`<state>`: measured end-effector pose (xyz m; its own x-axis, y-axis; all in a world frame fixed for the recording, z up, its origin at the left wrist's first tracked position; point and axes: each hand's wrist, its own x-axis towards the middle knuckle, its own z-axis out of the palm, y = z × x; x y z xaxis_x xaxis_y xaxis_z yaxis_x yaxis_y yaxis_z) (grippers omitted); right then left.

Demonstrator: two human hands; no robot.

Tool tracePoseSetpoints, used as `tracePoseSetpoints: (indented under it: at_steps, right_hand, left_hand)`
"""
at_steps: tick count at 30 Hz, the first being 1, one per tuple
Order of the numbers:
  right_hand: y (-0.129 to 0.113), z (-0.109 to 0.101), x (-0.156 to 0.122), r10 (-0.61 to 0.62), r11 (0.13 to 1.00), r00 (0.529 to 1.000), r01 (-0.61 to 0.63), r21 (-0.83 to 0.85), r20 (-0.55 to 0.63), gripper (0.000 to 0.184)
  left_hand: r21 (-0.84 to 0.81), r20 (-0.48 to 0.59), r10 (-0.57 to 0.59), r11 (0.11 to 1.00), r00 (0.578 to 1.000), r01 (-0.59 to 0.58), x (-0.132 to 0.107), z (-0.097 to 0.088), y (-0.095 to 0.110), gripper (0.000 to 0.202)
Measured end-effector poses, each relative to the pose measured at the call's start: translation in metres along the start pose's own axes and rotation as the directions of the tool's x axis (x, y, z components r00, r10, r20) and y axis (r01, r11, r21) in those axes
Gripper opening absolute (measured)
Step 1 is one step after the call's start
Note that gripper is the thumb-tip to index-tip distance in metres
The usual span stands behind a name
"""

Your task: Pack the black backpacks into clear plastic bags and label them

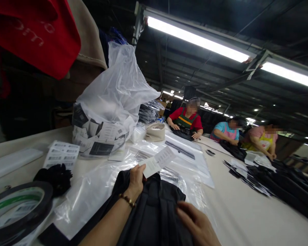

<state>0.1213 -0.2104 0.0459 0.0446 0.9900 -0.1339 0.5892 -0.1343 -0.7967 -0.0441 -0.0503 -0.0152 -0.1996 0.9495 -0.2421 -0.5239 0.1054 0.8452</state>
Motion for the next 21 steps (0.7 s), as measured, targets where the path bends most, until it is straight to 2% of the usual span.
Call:
tracePoseSetpoints:
  at_steps: [1,2,3,5,7,11,14,17,21]
  right_hand:
    - [-0.004,0.004,0.032,0.073,0.979,0.994,-0.056,0.196,-0.084,0.043]
    - [-0.008,0.009,0.061,0.152,0.925,0.982,-0.102,0.365,-0.111,0.041]
    - [-0.011,0.015,0.087,0.249,0.871,0.962,-0.172,0.46,-0.112,0.039]
    - [-0.015,0.026,0.124,0.313,0.83,0.946,-0.23,0.508,-0.085,0.04]
    - [-0.015,0.034,0.147,0.314,0.851,0.945,-0.238,0.468,-0.089,0.045]
    - [-0.005,0.043,0.166,0.272,0.896,0.953,-0.201,0.397,-0.131,0.054]
    - [-0.001,0.052,0.17,0.251,0.877,0.964,-0.188,0.442,-0.087,0.057]
    - [-0.003,0.06,0.172,0.197,0.802,0.98,-0.162,0.576,0.001,0.057]
    - [-0.009,0.06,0.179,0.073,0.626,0.989,-0.143,0.767,0.125,0.054]
  left_hand:
    - [-0.033,0.008,0.002,0.999,1.0,-0.001,-0.001,-0.001,0.0,0.011]
    - [-0.066,0.017,0.0,0.998,1.0,0.001,-0.002,-0.001,0.0,0.013]
    - [-0.099,0.027,-0.004,0.995,1.0,0.007,-0.003,-0.001,0.0,0.015]
    - [-0.164,0.041,-0.016,0.986,0.999,0.022,-0.004,-0.002,0.0,0.019]
    - [-0.225,0.042,-0.024,0.974,0.999,0.032,-0.004,-0.002,0.001,0.021]
    - [-0.3,0.027,-0.028,0.953,0.999,0.035,-0.002,-0.003,0.003,0.022]
    - [-0.321,0.01,-0.021,0.947,1.0,0.023,0.0,-0.003,0.002,0.022]
    - [-0.319,-0.005,-0.01,0.948,1.0,0.008,0.0,-0.004,0.001,0.023]
    - [-0.263,-0.027,-0.001,0.965,1.0,-0.007,-0.004,-0.002,0.0,0.022]
